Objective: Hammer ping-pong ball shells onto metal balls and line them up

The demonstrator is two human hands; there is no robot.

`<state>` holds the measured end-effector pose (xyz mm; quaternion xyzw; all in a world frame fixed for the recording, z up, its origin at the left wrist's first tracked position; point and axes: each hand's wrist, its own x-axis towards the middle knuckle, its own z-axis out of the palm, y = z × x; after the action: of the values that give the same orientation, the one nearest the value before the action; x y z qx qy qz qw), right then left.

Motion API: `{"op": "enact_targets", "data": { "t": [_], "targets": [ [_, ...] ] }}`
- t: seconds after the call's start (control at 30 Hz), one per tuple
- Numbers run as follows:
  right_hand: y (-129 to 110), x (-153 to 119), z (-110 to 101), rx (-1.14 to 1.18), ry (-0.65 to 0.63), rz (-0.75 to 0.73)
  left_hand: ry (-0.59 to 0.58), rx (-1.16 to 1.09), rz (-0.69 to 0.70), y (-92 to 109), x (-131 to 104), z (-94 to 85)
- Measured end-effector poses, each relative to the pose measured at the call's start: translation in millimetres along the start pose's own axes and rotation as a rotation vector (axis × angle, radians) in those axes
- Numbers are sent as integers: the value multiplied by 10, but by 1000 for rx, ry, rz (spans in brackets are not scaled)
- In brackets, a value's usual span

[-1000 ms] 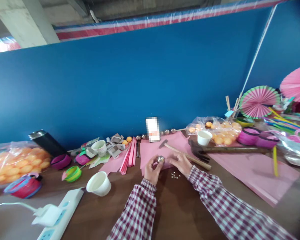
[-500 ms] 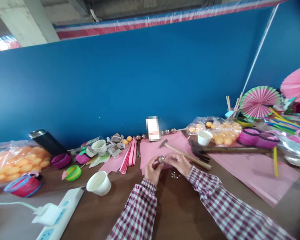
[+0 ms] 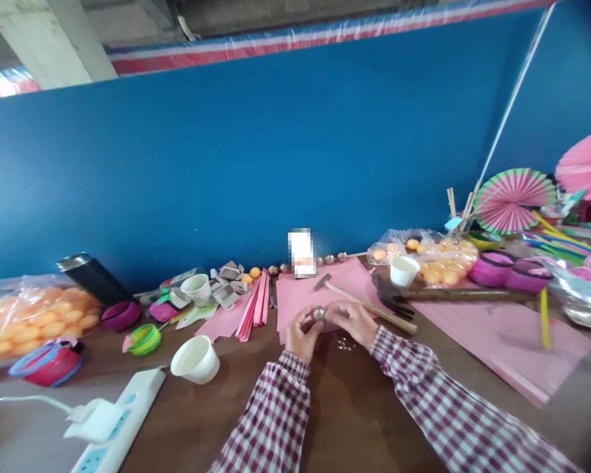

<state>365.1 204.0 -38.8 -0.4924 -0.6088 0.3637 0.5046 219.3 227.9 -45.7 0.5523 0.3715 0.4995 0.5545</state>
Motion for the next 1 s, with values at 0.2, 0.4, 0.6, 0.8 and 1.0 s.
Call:
{"op": "enact_targets", "data": {
  "t": [0.2,0.4,0.6,0.8,1.0],
  "targets": [
    [16,11,1,-22,2,7,-9,2,5,-2,4,-3],
    [36,5,-9,-42,-7,-9,-3,15,0,-4,4,-3],
    [11,-1,-5,-40,-8,3,6,-21,-1,6,0,-1],
    [22,11,-3,-45,-14,6,-2,-15,21,-21,3,-10],
    [-1,6,-8,-38,-23,10,-9,-27,9,17,-16,2]
  ]
}}
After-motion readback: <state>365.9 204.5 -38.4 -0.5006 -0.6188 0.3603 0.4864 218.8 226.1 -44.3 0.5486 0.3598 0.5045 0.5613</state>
